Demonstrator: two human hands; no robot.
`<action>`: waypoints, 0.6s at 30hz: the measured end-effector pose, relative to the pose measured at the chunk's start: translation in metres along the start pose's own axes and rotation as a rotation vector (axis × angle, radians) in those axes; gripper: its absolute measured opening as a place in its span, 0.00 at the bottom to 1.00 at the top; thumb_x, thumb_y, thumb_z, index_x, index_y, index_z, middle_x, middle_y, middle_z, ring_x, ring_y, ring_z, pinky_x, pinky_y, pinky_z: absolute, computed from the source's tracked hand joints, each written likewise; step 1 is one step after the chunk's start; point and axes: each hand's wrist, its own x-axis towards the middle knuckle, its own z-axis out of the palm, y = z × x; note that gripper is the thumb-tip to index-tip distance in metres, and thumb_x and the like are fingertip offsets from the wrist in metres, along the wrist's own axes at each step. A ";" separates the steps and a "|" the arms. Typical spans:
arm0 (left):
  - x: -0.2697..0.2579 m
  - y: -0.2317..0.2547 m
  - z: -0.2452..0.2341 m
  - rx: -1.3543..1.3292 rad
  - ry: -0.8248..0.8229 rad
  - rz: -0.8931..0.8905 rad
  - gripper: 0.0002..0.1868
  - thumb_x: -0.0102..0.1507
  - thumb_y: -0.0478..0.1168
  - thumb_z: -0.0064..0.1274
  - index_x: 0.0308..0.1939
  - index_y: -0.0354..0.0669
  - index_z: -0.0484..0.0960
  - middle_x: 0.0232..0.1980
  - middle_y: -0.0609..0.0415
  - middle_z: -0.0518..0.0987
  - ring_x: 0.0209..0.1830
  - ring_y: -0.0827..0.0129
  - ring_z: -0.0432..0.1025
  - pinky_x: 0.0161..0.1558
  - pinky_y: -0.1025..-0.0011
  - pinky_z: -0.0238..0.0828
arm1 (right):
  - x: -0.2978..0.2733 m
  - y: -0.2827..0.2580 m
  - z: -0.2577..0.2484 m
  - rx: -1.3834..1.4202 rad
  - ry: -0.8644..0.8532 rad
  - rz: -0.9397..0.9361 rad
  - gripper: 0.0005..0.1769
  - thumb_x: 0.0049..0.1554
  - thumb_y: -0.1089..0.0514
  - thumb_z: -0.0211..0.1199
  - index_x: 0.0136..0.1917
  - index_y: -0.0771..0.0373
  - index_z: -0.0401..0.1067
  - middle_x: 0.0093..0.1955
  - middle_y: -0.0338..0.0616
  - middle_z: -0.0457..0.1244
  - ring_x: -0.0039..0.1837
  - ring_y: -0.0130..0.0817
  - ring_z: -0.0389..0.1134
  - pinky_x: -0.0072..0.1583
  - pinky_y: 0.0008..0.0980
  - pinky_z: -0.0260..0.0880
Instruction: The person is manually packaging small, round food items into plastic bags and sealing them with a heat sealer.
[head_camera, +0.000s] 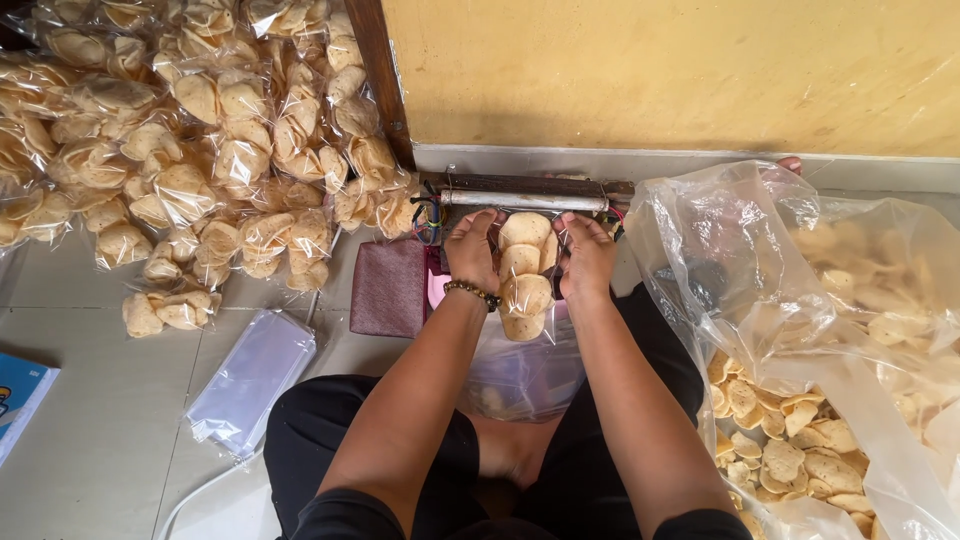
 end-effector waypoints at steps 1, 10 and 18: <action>0.001 0.000 0.000 -0.033 -0.002 -0.010 0.04 0.56 0.34 0.60 0.34 0.39 0.85 0.30 0.48 0.84 0.27 0.67 0.78 0.29 0.73 0.74 | 0.001 0.000 0.000 0.001 0.002 -0.004 0.05 0.57 0.53 0.70 0.46 0.52 0.78 0.38 0.37 0.70 0.42 0.24 0.71 0.42 0.28 0.78; -0.007 0.011 0.004 -0.131 -0.021 -0.062 0.04 0.55 0.33 0.61 0.34 0.39 0.84 0.30 0.46 0.84 0.26 0.64 0.79 0.28 0.70 0.77 | -0.002 -0.004 0.002 0.029 -0.006 0.014 0.06 0.56 0.53 0.70 0.46 0.52 0.78 0.39 0.36 0.71 0.43 0.23 0.72 0.44 0.27 0.76; -0.073 0.050 -0.003 0.095 -0.114 0.059 0.03 0.63 0.39 0.59 0.39 0.45 0.85 0.36 0.52 0.84 0.37 0.67 0.77 0.37 0.70 0.77 | -0.040 -0.023 -0.012 0.109 -0.089 0.006 0.07 0.57 0.54 0.70 0.49 0.54 0.77 0.42 0.39 0.71 0.47 0.28 0.73 0.48 0.32 0.77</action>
